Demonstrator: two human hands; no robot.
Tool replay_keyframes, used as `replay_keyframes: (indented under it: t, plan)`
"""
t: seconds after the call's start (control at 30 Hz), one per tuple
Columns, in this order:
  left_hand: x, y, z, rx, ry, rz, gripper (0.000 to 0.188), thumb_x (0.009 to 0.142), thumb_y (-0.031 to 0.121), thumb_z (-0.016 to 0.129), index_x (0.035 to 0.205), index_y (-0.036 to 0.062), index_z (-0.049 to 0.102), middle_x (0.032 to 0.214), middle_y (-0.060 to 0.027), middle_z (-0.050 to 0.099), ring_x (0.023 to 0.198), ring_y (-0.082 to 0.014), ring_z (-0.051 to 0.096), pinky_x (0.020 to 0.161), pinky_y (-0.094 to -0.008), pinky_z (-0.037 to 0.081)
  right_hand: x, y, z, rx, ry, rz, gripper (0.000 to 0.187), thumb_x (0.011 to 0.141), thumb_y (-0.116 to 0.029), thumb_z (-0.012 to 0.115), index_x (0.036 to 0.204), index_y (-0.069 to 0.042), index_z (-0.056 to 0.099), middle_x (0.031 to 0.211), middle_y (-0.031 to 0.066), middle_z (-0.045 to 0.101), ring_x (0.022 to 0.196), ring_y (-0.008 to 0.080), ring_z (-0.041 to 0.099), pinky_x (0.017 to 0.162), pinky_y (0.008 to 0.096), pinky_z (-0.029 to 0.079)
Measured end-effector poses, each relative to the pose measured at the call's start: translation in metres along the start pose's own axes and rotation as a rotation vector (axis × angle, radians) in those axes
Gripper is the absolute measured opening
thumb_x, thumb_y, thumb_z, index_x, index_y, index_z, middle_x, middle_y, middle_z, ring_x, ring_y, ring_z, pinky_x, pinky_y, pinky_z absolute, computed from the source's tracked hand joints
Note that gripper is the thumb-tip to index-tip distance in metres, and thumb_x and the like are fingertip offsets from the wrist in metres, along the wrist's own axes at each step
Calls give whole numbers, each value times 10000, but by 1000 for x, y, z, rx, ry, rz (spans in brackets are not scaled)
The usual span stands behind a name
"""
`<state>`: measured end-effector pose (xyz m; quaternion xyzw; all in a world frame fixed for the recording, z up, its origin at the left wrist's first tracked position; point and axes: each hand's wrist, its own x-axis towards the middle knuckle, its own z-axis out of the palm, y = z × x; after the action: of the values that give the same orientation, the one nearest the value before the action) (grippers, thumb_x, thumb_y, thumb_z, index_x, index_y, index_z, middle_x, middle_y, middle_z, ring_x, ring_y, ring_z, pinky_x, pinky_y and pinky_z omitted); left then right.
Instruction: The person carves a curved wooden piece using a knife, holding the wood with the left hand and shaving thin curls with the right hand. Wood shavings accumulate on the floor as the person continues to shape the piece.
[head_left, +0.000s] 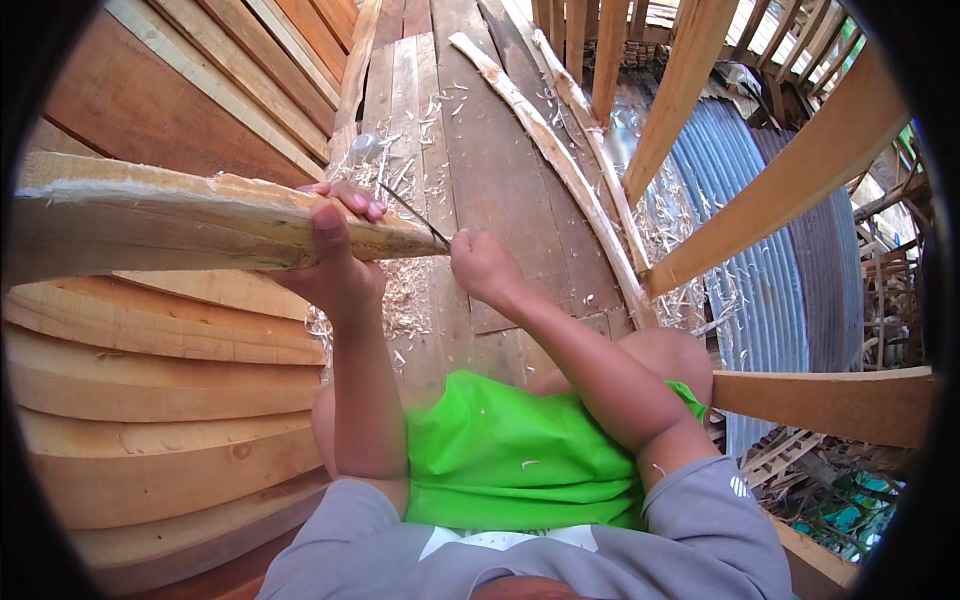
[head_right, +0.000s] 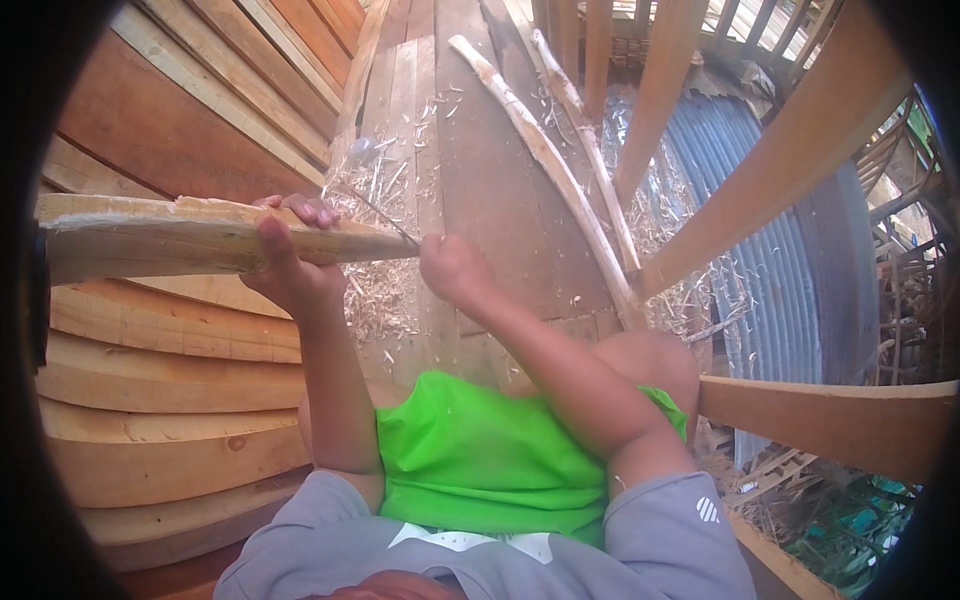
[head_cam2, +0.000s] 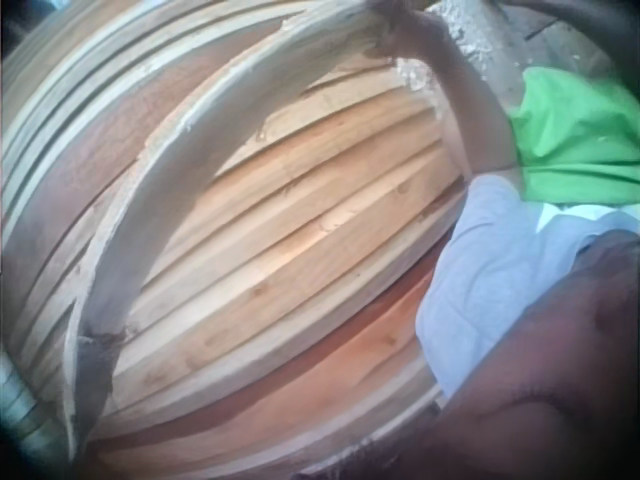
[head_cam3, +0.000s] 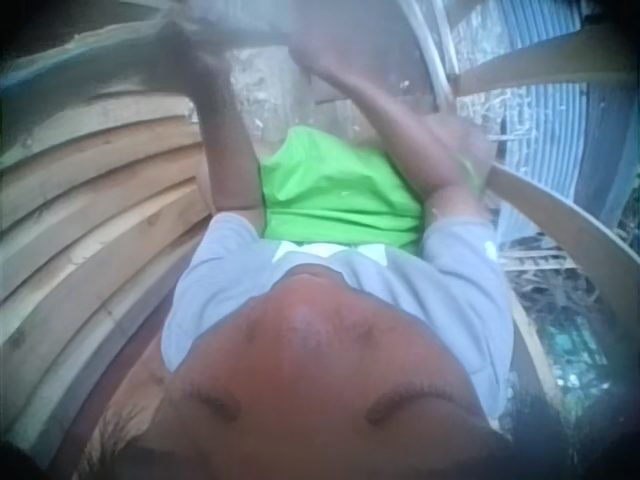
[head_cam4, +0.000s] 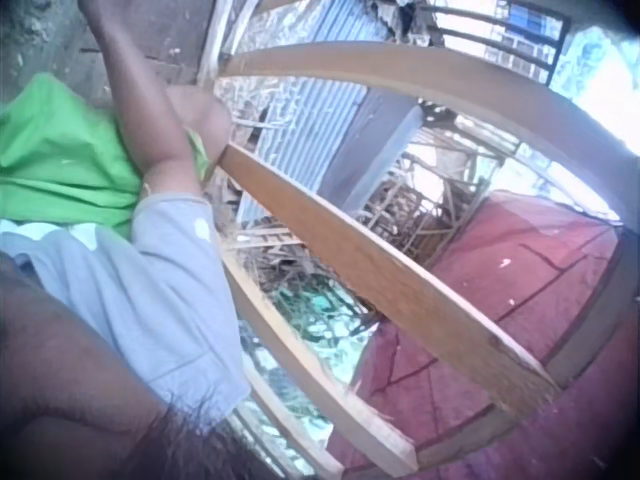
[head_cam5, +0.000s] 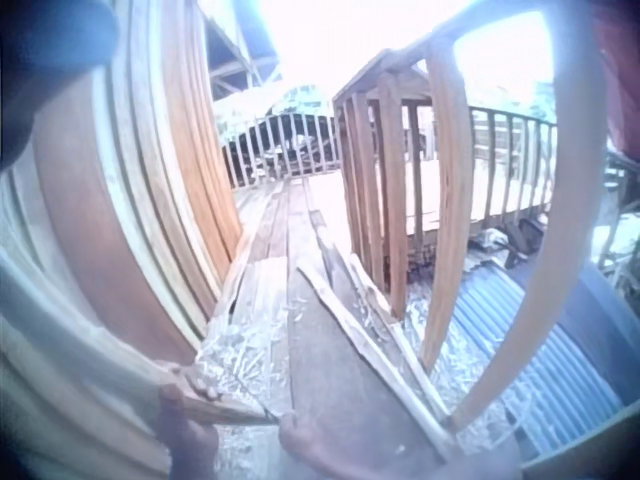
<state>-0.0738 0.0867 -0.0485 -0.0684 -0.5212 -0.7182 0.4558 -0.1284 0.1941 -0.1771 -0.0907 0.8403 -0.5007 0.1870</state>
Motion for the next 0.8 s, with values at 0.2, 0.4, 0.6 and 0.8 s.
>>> replay_keyframes:
  t: [0.2,0.4,0.6,0.8]
  plan:
    - [-2,5,-3,-29,-58,-15,498,851,477,727,1059,98,480,721,-45,513,671,-175,516,691,-380,478,-6,-13,-24,-27,-41,64,602,975,-372,318,847,126,630,820,340,617,846,475,637,823,525,471]
    - [-6,-11,-12,-105,57,6,433,891,480,680,1045,137,464,719,-25,494,698,-154,500,714,-384,473,4,-11,-45,-94,11,74,616,980,-385,311,927,120,660,932,343,650,945,473,640,894,515,480]
    - [-9,-17,-5,7,0,-15,448,895,472,681,1054,126,445,727,-28,507,726,-161,528,748,-398,489,9,-1,-40,-173,-3,82,604,991,-368,289,924,90,677,951,321,662,957,468,641,903,519,480]
    - [-2,-6,-49,-84,-241,-121,421,922,398,558,1151,44,551,954,-84,521,911,-228,551,970,-560,465,-1,-4,-32,-346,68,106,608,1021,-360,255,894,46,689,924,273,680,906,450,655,848,521,501]
